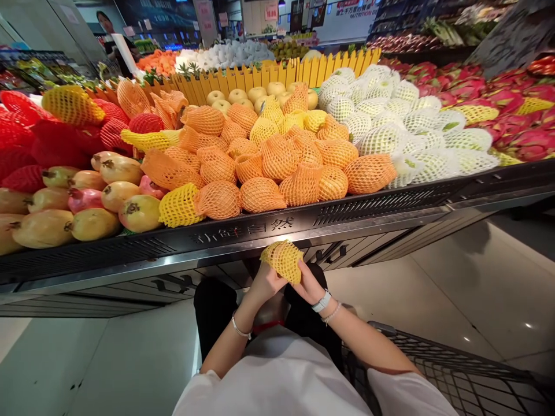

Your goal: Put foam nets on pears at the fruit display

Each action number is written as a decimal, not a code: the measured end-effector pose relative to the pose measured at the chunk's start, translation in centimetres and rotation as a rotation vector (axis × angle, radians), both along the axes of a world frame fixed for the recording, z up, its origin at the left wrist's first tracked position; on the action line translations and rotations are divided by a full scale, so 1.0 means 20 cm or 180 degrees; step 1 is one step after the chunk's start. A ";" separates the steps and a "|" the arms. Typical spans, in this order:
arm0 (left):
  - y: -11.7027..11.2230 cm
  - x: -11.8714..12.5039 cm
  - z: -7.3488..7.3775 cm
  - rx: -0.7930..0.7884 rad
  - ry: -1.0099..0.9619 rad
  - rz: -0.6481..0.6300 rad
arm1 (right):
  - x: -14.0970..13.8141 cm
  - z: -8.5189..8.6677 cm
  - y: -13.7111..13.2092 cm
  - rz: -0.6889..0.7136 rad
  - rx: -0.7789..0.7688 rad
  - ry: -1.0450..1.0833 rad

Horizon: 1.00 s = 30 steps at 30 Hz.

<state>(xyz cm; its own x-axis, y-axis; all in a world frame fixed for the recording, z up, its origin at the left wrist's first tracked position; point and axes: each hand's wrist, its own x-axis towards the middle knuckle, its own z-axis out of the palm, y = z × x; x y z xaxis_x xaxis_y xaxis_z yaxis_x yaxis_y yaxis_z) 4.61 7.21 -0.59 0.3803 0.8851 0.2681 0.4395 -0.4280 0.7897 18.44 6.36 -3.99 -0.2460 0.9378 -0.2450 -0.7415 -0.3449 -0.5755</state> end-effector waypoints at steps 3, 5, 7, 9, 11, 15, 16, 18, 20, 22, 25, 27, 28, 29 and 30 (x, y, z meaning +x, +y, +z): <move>-0.03 -0.03 0.08 -0.0283 -0.0055 -0.0168 | 0.00 -0.02 0.03 -0.0119 -0.0096 0.0075; -0.05 -0.04 0.10 -0.0568 -0.0350 -0.0226 | 0.01 -0.01 0.04 -0.0292 -0.0065 0.0055; -0.07 -0.05 0.09 -0.0781 -0.0738 -0.0062 | 0.02 0.00 0.04 -0.0490 -0.0049 0.0059; -0.08 -0.05 0.08 -0.0949 -0.0971 0.0235 | 0.02 0.01 0.04 -0.0604 -0.0060 0.0067; -0.08 -0.06 0.06 -0.1277 -0.1113 0.0331 | 0.03 0.01 0.04 -0.0699 -0.0034 0.0039; -0.09 -0.08 0.04 -0.1389 -0.1215 0.0793 | 0.03 0.01 0.05 -0.0804 0.0100 -0.0081; -0.09 -0.09 0.04 -0.1027 -0.1174 0.1171 | 0.04 0.02 0.05 -0.0835 0.0164 -0.0171; -0.10 -0.09 0.05 -0.0116 -0.1051 0.1644 | 0.04 0.02 0.05 -0.0929 0.0347 -0.0484; -0.09 -0.08 0.06 0.0357 -0.0860 0.1337 | 0.05 0.03 0.04 -0.0981 0.0616 -0.0894; -0.07 -0.05 0.06 0.0055 -0.0648 0.0569 | 0.06 0.04 0.03 -0.0882 0.0948 -0.1325; -0.02 0.02 0.02 -0.0881 -0.0799 0.0128 | 0.08 0.07 0.02 -0.0592 0.1429 -0.2111; 0.00 0.06 -0.06 -0.1450 -0.1338 0.0322 | 0.12 0.10 0.01 -0.0265 0.1511 -0.2907; 0.00 0.08 -0.10 -0.1778 -0.1714 0.0435 | 0.13 0.11 0.02 -0.0006 0.1451 -0.3383; 0.00 0.09 -0.15 -0.2158 -0.2103 0.0509 | 0.15 0.12 0.02 0.0310 0.1342 -0.3869; -0.02 0.10 -0.19 -0.2563 -0.2471 0.0560 | 0.18 0.12 0.03 0.0652 0.1217 -0.4322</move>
<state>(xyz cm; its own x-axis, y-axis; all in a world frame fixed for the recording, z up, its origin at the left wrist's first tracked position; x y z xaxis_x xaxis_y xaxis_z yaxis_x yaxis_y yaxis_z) 6.65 6.88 -4.38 0.2124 0.9317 -0.2947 -0.2858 0.3476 0.8930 21.96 6.87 -1.52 -0.1663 0.9760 -0.1406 0.4947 -0.0408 -0.8681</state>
